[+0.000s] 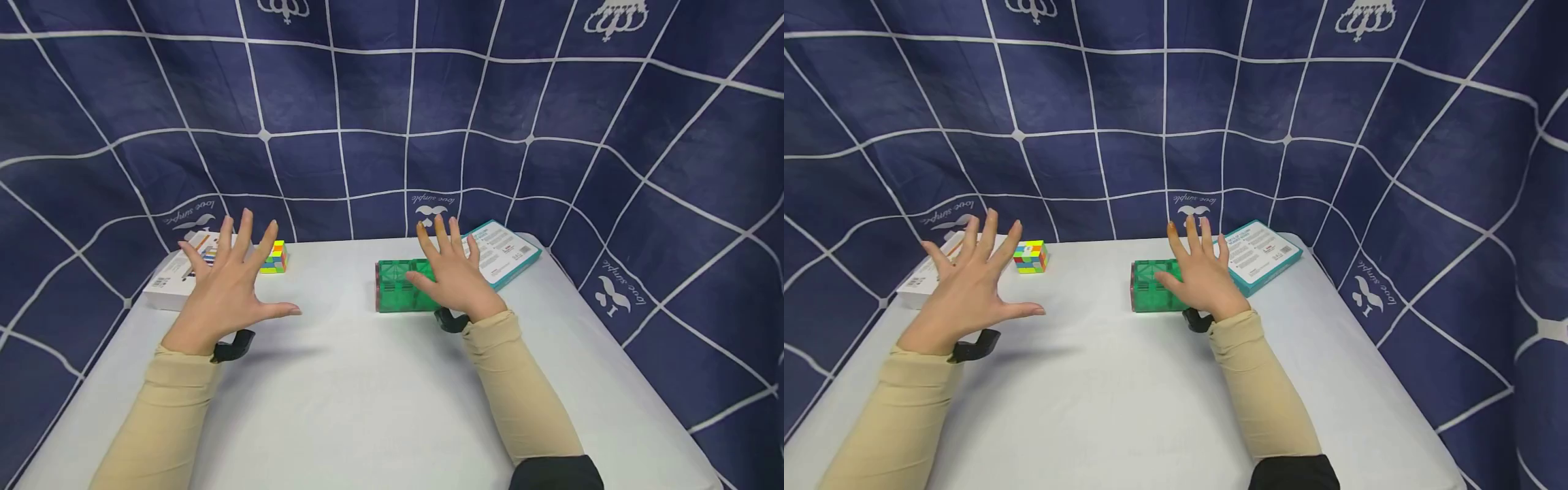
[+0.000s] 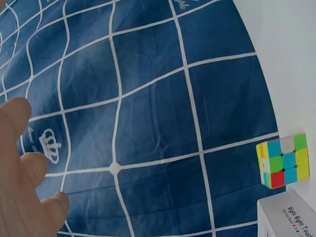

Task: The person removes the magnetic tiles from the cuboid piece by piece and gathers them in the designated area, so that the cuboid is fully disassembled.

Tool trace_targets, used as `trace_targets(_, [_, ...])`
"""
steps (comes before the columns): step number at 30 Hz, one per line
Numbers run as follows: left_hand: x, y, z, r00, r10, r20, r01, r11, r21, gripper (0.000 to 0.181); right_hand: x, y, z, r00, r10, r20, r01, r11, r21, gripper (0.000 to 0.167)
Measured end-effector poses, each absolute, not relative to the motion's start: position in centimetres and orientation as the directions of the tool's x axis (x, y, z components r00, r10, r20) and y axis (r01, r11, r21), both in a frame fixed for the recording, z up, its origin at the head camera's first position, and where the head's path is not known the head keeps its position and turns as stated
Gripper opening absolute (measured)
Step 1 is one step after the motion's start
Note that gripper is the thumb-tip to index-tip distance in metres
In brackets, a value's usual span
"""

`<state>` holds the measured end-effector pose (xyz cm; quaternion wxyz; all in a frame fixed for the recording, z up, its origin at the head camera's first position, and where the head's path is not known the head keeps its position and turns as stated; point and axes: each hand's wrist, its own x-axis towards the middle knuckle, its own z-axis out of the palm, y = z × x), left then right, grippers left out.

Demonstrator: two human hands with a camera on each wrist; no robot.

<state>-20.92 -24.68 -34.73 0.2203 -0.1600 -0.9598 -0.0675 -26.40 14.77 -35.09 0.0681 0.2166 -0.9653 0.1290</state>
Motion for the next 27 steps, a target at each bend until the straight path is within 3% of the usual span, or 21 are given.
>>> trace_targets(5, [-20.9, -24.3, -34.8, -0.845, 0.285, 0.452, 0.351, 0.934, 0.068, 0.138, -28.4, 15.7, -36.5, -0.922, -0.344, 0.177, -0.386, 0.855, -0.346, 0.078])
trace_targets(8, [-20.9, -24.2, -34.9, -0.844, 0.283, 0.455, 0.356, 0.931, 0.081, 0.138, -29.1, 16.1, -37.6, -0.932, -0.289, 0.218, -0.36, 0.8, -0.479, 0.069])
trace_targets(14, [-21.1, -23.7, -35.7, -0.849, 0.306, 0.431, 0.377, 0.922, 0.088, 0.136, -29.2, 16.7, -41.7, -0.956, -0.058, 0.287, -0.265, 0.586, -0.765, 0.057])
trace_targets(17, [-21.3, -23.2, -36.0, -0.846, 0.322, 0.424, 0.386, 0.92, 0.072, 0.135, -29.2, 16.7, -44.3, -0.942, 0.076, 0.328, -0.261, 0.449, -0.855, 0.055])
trace_targets(20, [-21.5, -22.7, -36.0, -0.838, 0.339, 0.428, 0.401, 0.914, 0.062, 0.133, -29.2, 16.7, -46.7, -0.893, 0.123, 0.434, -0.357, 0.396, -0.846, 0.05])
trace_targets(24, [-21.6, -22.3, -36.1, -0.817, 0.35, 0.457, 0.435, 0.896, 0.09, 0.128, -29.4, 16.7, -48.6, -0.822, 0.089, 0.562, -0.482, 0.418, -0.77, 0.045])
trace_targets(27, [-21.9, -21.7, -36.5, -0.813, 0.347, 0.467, 0.473, 0.861, 0.184, 0.119, -29.5, 16.6, -49.0, -0.827, 0.065, 0.558, -0.484, 0.422, -0.767, 0.046])
